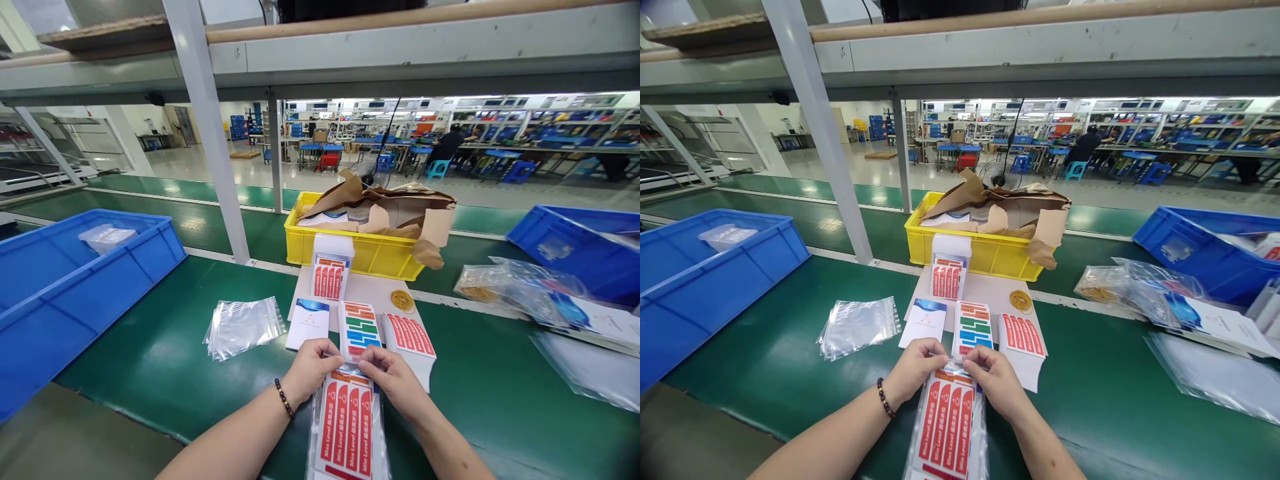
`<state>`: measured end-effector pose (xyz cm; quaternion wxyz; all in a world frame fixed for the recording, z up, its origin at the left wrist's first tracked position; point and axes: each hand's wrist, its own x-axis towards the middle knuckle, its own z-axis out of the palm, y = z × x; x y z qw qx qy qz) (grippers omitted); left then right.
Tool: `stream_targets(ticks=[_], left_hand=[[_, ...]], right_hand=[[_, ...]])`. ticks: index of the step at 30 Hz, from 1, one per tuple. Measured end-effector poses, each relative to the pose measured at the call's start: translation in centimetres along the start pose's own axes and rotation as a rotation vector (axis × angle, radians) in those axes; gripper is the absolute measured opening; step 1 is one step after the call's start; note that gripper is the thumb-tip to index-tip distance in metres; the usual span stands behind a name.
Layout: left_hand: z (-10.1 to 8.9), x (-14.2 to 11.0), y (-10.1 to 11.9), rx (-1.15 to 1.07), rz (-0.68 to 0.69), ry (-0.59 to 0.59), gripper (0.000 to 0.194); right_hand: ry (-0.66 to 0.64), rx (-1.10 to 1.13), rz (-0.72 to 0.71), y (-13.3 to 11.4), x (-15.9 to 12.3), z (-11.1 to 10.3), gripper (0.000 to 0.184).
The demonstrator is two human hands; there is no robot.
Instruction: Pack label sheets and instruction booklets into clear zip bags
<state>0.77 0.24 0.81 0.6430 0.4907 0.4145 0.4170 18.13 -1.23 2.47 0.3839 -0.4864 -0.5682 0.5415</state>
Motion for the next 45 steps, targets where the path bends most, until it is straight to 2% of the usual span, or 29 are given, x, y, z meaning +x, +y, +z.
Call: stream_targets(ticks=[6, 11, 15, 22, 25, 27, 29, 30, 32, 35, 37, 41, 45], left_hand=[[0.3, 0.1, -0.2, -0.005, -0.008, -0.021, 0.013], [0.5, 0.0, -0.2, 0.043, 0.048, -0.046, 0.013], [0.5, -0.1, -0.2, 0.069, 0.070, -0.051, 0.012], [0.4, -0.2, 0.3, 0.184, 0.090, -0.076, 0.011], [0.1, -0.2, 0.6, 0.378, 0.178, -0.022, 0.012], [-0.2, -0.1, 0.8, 0.491, 0.268, 0.057, 0.014], [-0.5, 0.1, 1.0, 0.522, 0.333, 0.123, 0.016], [-0.7, 0.2, 1.1, 0.513, 0.353, 0.149, 0.018], [-0.9, 0.4, 1.2, 0.475, 0.377, 0.190, 0.020], [-1.2, 0.6, 1.2, 0.421, 0.391, 0.225, 0.023], [-1.2, 0.7, 1.2, 0.406, 0.399, 0.228, 0.023], [-1.0, 0.3, 1.3, 0.425, 0.421, 0.232, 0.021], [-0.9, -0.8, 2.1, 0.466, 0.506, 0.275, 0.019]], right_hand=[[0.022, -0.206, -0.118, 0.2, 0.0, 0.7, 0.020], [0.061, -0.394, -0.234, 0.3, -0.2, 1.6, 0.019], [0.032, -0.432, -0.260, 0.2, -0.4, 1.7, 0.017], [0.058, -0.536, -0.319, 0.6, -0.1, 1.4, 0.020], [0.089, -0.662, -0.385, 0.7, 0.0, 0.7, 0.017], [0.170, -0.806, -0.470, 0.7, -0.3, 0.5, 0.015], [0.226, -0.966, -0.560, 0.8, -0.9, 1.0, 0.025], [0.214, -1.043, -0.587, 0.9, -1.3, 1.5, 0.031], [0.097, -1.166, -0.590, 1.5, -2.2, 2.8, 0.045], [-0.159, -1.228, -0.480, 2.8, -3.3, 4.8, 0.070], [-0.259, -1.198, -0.400, 3.6, -3.6, 5.6, 0.078], [-0.287, -1.135, -0.326, 3.7, -3.6, 5.9, 0.075], [-0.283, -1.123, -0.309, 3.1, -3.8, 5.9, 0.073]])
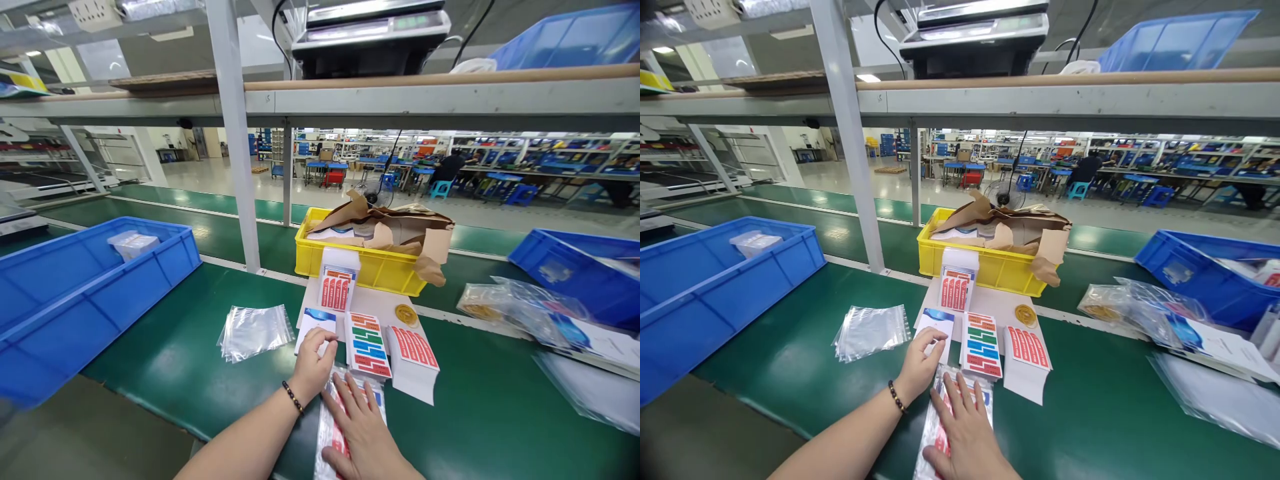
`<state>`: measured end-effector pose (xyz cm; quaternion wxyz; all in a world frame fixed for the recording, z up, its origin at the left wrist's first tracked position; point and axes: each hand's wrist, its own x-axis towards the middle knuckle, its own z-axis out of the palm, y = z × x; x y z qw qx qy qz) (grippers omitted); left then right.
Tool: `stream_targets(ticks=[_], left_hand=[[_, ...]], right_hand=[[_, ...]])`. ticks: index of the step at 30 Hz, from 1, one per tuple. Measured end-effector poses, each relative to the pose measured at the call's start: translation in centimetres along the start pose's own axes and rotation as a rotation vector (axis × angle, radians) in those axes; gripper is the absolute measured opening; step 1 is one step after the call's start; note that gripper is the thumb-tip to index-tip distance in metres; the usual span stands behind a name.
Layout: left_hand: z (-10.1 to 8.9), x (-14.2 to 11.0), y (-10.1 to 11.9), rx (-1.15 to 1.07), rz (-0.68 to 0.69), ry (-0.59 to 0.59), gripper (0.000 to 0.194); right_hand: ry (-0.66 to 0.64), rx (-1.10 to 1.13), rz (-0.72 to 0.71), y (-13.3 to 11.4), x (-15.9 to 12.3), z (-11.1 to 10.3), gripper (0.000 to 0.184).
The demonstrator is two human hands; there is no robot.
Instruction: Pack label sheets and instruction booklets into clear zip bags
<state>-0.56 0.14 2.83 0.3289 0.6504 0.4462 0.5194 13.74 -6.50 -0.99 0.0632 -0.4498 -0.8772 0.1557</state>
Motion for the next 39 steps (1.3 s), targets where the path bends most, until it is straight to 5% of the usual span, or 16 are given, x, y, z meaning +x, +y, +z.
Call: stream_targets(ticks=[6, 10, 13, 17, 24, 31, 39], left_hand=[[-4.4, 0.3, 0.2, 0.236, -0.034, -0.059, 0.028], [-8.8, 1.6, -2.3, 0.778, -0.300, -0.102, 0.034], [-11.0, 2.2, -4.6, 0.880, -0.437, -0.138, 0.026], [-11.8, 2.5, -6.6, 0.916, -0.510, -0.210, 0.015], [-10.3, 2.1, -3.1, 0.862, -0.384, -0.247, 0.022], [-3.2, -0.8, 1.9, 0.707, -0.023, -0.484, 0.021], [-0.2, -0.5, 1.3, 0.671, 0.037, -0.650, 0.018]], right_hand=[[0.037, 0.028, -0.006, -0.1, 0.0, -1.5, 0.066], [0.369, 0.063, -0.052, 0.6, 1.0, -4.0, 0.042], [0.595, 0.147, -0.087, 1.1, 2.0, -5.0, 0.024], [0.673, 0.256, -0.157, 1.4, 2.6, -4.1, 0.015], [0.532, 0.481, -0.122, 0.9, 2.2, -3.0, 0.020], [0.314, 1.063, 0.221, 1.7, 2.5, -2.5, 0.051], [0.519, 1.072, 0.335, 3.4, 2.8, -3.0, 0.048]])
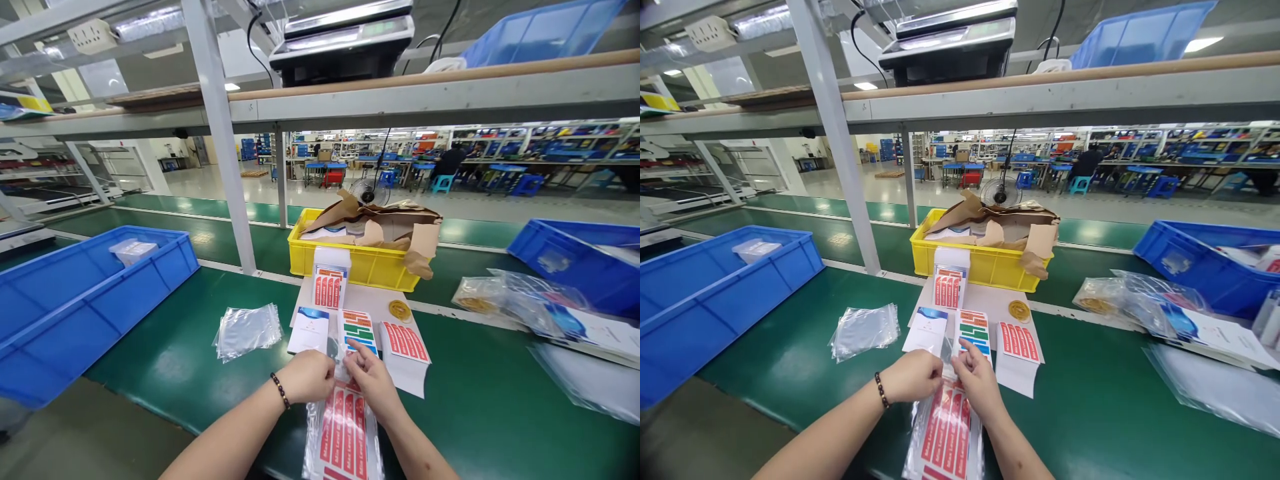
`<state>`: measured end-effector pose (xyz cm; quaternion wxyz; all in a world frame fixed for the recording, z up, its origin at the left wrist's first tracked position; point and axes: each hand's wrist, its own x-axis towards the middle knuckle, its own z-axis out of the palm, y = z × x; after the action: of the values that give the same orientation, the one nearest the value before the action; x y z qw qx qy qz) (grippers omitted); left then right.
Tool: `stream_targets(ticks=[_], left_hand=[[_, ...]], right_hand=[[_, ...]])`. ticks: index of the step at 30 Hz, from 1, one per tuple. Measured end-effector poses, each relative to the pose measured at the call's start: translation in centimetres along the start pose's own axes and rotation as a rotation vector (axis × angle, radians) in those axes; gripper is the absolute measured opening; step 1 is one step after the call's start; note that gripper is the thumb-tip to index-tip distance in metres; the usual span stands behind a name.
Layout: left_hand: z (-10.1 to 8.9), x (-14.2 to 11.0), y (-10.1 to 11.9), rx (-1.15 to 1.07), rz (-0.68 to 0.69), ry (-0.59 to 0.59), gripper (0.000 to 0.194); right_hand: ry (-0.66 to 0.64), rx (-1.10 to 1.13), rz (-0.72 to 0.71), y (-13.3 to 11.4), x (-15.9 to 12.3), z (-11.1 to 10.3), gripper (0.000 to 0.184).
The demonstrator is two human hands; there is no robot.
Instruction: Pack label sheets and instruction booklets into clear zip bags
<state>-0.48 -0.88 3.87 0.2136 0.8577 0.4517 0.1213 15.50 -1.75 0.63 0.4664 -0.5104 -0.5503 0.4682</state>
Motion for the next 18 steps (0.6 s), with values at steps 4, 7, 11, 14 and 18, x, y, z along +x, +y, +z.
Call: stream_targets(ticks=[4, 7, 11, 14, 18], left_hand=[[0.3, 0.7, -0.2, -0.158, 0.005, -0.038, 0.019], [0.9, 1.4, -0.6, -0.441, -0.071, 0.054, 0.028], [1.5, 2.1, -1.2, -0.896, -0.276, 0.069, 0.038], [1.7, 2.1, -1.5, -1.081, -0.367, 0.061, 0.035], [2.0, 1.8, -1.9, -1.074, -0.336, 0.079, 0.032]], right_hand=[[0.014, -0.210, -0.055, 0.5, -0.1, -0.4, 0.040], [0.054, -0.447, -0.234, 0.4, -0.5, -0.4, 0.033], [0.042, -0.714, -0.521, 0.3, -1.2, 0.1, 0.034], [0.009, -0.851, -0.584, 0.2, -1.7, 0.5, 0.037], [-0.038, -0.813, -0.475, -0.8, -2.3, 0.8, 0.036]])
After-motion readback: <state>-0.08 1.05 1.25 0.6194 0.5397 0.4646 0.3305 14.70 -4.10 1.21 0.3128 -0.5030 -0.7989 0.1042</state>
